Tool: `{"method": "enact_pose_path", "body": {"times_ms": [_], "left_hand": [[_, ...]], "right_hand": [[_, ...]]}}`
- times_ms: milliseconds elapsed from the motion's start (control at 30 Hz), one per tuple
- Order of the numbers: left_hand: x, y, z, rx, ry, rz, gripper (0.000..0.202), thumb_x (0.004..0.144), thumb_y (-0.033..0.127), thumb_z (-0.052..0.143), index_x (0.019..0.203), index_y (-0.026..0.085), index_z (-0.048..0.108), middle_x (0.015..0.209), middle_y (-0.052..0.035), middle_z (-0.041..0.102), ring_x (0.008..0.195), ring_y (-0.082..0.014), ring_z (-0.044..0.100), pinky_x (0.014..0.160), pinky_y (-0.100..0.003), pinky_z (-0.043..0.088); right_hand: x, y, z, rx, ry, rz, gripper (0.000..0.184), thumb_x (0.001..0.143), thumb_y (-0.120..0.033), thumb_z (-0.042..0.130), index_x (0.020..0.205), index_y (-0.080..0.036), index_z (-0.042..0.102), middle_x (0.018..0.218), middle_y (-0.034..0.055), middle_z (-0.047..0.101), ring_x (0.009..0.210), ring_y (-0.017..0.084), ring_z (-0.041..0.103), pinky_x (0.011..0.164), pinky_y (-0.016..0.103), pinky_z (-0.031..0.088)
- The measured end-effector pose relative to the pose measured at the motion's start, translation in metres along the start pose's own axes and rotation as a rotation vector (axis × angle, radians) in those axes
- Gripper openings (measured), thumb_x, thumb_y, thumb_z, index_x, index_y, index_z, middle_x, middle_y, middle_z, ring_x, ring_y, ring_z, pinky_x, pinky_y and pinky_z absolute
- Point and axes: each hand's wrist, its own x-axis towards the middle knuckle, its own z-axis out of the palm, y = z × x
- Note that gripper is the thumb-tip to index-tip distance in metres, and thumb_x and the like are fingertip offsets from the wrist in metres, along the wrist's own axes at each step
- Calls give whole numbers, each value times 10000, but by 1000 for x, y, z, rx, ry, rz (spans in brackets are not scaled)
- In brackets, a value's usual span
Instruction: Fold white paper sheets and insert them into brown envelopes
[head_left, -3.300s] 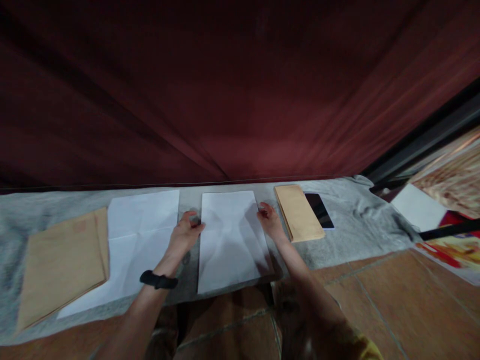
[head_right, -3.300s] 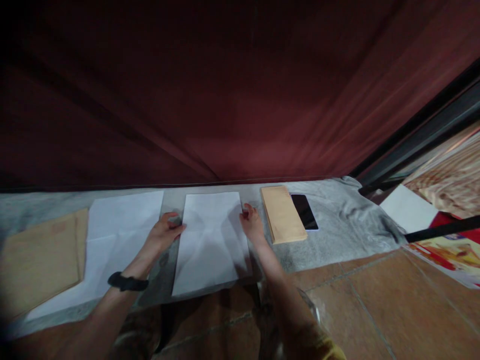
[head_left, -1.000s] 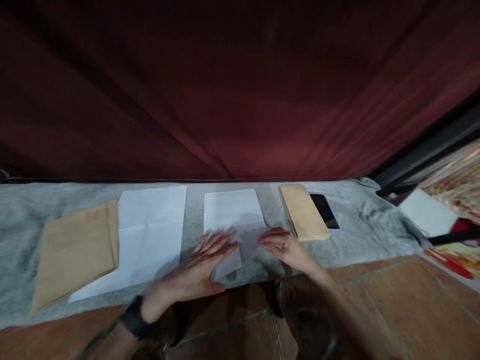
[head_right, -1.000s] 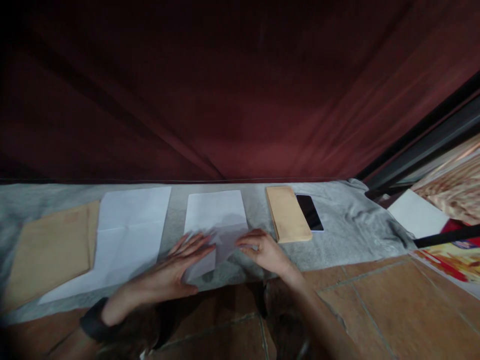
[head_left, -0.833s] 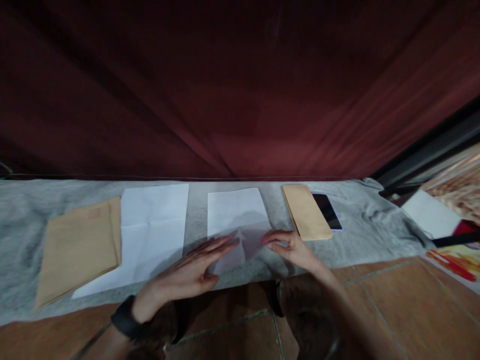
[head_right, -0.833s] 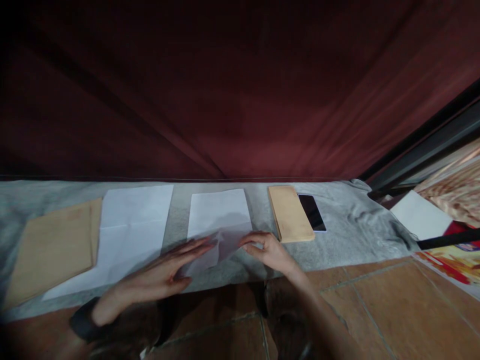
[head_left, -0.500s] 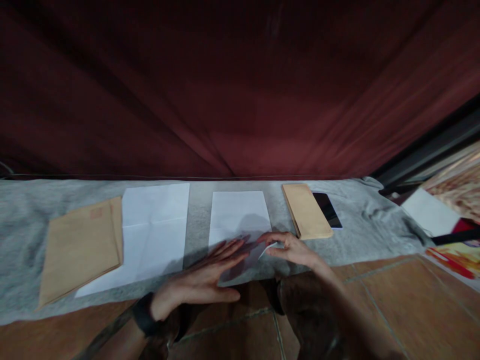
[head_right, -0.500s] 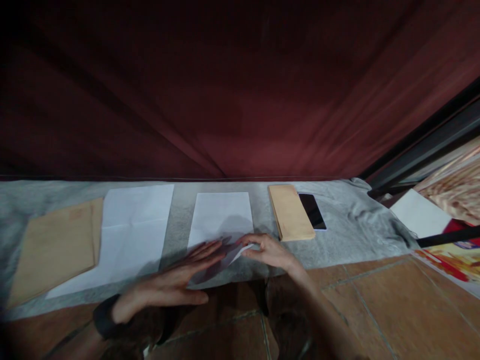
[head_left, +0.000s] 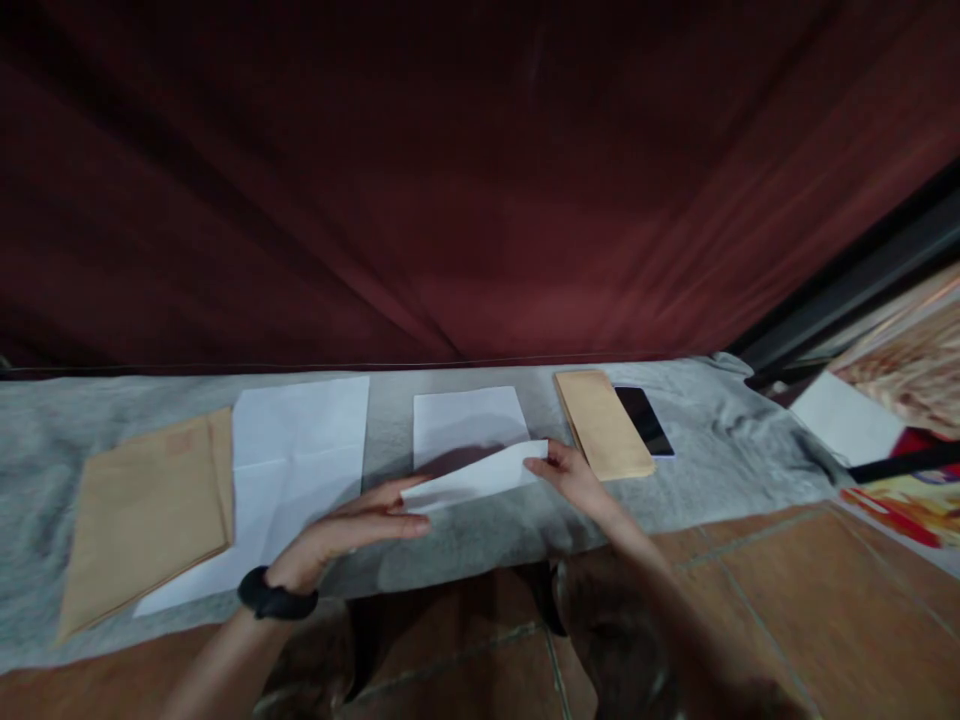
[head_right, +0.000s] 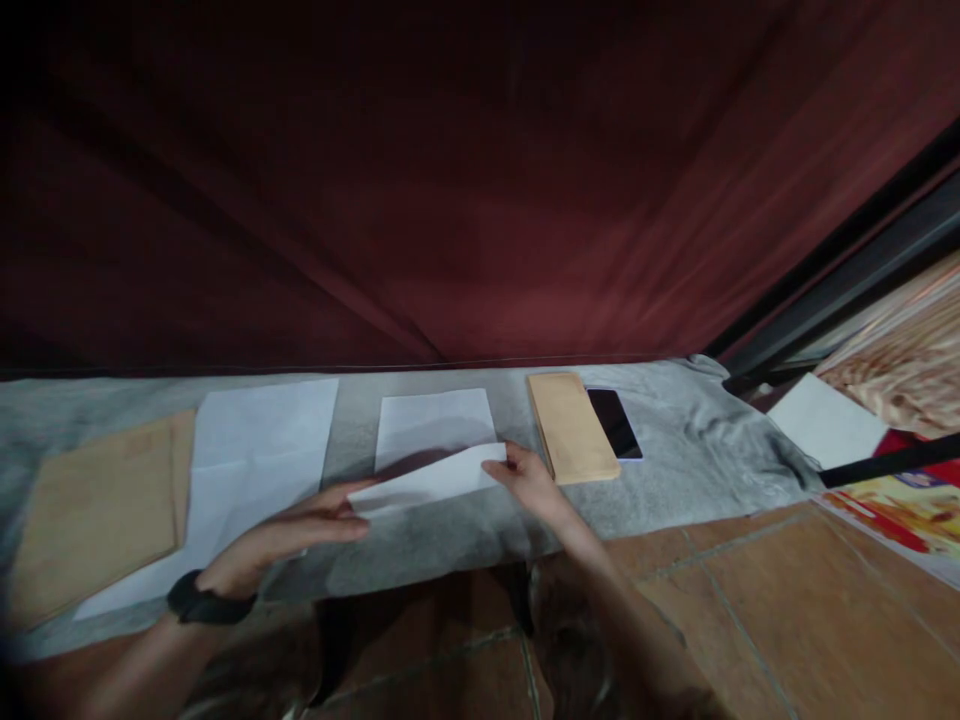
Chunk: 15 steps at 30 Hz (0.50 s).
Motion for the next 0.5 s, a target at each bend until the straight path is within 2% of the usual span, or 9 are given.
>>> {"method": "enact_pose_path", "body": {"times_ms": [67,133,233,333,500], "left_hand": [[12,-6,-2,-114,-16,-28,649,730,565,777,1270,213,710,1191,-67,759,1090,-318,680,931,-387,553],[27,-14,-1,-174,71,-39,622,721,590,771,1183,175,736,1149,-92,764,1079,-309,672,943,-399,537],[44,-28,4,-193,179,-88,589,686,613,768,1036,139,759,1037,-103,776,959,-288,686,866,-394,542],[52,-38,9,-183,277,-111,531,690,586,740,976,139,756,958,-91,773,856,-258,683,785,-364,533],[58,-50,14,-68,454,-89,440,702,538,673,900,153,751,837,-66,753,753,-232,661,691,-330,511]], "right_hand": [[7,2,3,11,81,2,458,780,-593,703,956,-170,686,806,12,691,732,169,598,648,275,465],[13,3,6,15,144,-3,473,770,-605,690,959,-171,685,797,11,686,715,165,587,637,275,456],[21,5,9,-10,208,14,473,756,-620,680,913,-174,678,738,0,650,679,159,559,607,271,432],[24,3,9,-32,221,65,474,747,-636,675,864,-177,669,707,-4,630,660,157,551,589,266,420],[18,-12,3,-14,179,108,505,759,-640,682,961,-177,702,853,35,719,780,195,627,683,286,483]]}}
